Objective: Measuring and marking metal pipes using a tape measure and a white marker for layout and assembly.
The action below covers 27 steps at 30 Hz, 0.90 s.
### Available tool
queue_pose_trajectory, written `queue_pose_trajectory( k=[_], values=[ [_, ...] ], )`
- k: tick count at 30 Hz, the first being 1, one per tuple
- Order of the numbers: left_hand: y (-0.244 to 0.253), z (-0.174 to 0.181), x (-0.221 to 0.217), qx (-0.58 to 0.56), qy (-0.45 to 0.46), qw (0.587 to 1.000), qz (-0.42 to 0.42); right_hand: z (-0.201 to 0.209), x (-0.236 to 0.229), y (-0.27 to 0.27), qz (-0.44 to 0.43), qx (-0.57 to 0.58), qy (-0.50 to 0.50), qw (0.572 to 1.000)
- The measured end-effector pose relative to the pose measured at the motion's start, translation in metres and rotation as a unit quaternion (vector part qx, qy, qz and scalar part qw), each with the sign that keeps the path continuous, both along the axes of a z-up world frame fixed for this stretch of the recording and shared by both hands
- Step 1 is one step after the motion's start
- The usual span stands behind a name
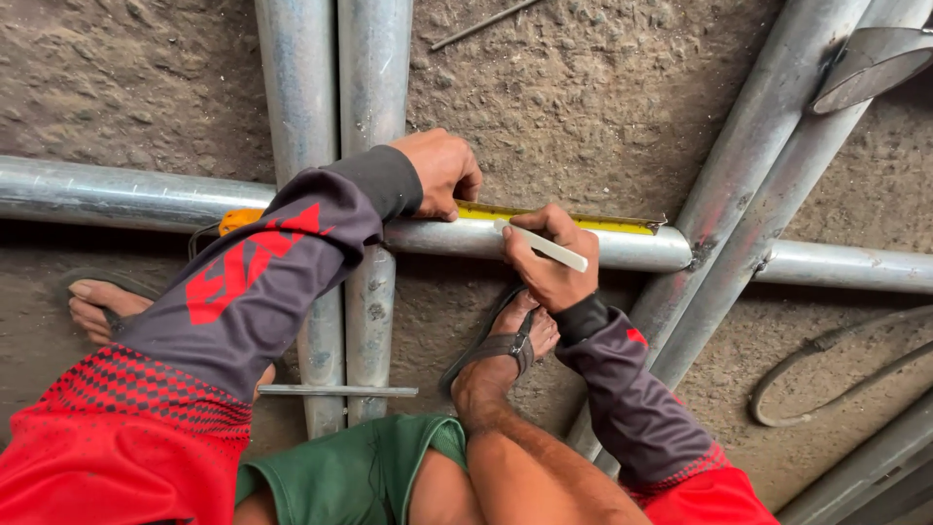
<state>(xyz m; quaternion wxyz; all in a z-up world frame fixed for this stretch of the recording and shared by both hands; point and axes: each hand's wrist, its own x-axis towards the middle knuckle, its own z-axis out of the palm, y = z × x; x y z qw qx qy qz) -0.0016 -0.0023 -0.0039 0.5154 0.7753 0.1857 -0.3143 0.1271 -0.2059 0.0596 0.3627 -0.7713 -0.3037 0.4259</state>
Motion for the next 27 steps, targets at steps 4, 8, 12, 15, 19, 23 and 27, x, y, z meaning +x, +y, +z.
queue_pose_trajectory(
  k=[4, 8, 12, 15, 19, 23, 27],
  values=[
    [0.004, 0.010, 0.003, -0.008, -0.005, 1.000, -0.001, -0.008, -0.005, -0.001, -0.004, 0.025, -0.041, 0.999],
    [0.004, 0.008, 0.002, -0.011, -0.011, 1.000, 0.000, -0.005, -0.009, 0.002, 0.002, 0.033, -0.055, 0.998],
    [0.002, 0.004, 0.002, -0.009, -0.021, 1.000, 0.004, -0.008, -0.011, 0.002, 0.013, 0.038, -0.069, 0.997],
    [0.002, 0.004, 0.003, -0.014, -0.026, 1.000, 0.000, -0.012, -0.011, 0.000, 0.018, 0.044, -0.092, 0.995],
    [0.003, 0.006, 0.003, -0.011, -0.024, 1.000, -0.003, -0.010, -0.012, 0.003, 0.033, 0.058, -0.096, 0.993],
    [0.002, 0.008, 0.002, -0.014, -0.020, 1.000, 0.007, -0.001, -0.009, 0.008, 0.155, 0.091, -0.102, 0.978],
    [0.000, 0.005, -0.001, -0.001, -0.026, 1.000, 0.007, -0.004, -0.013, -0.068, 0.351, -0.033, -0.070, 0.933]
  ],
)
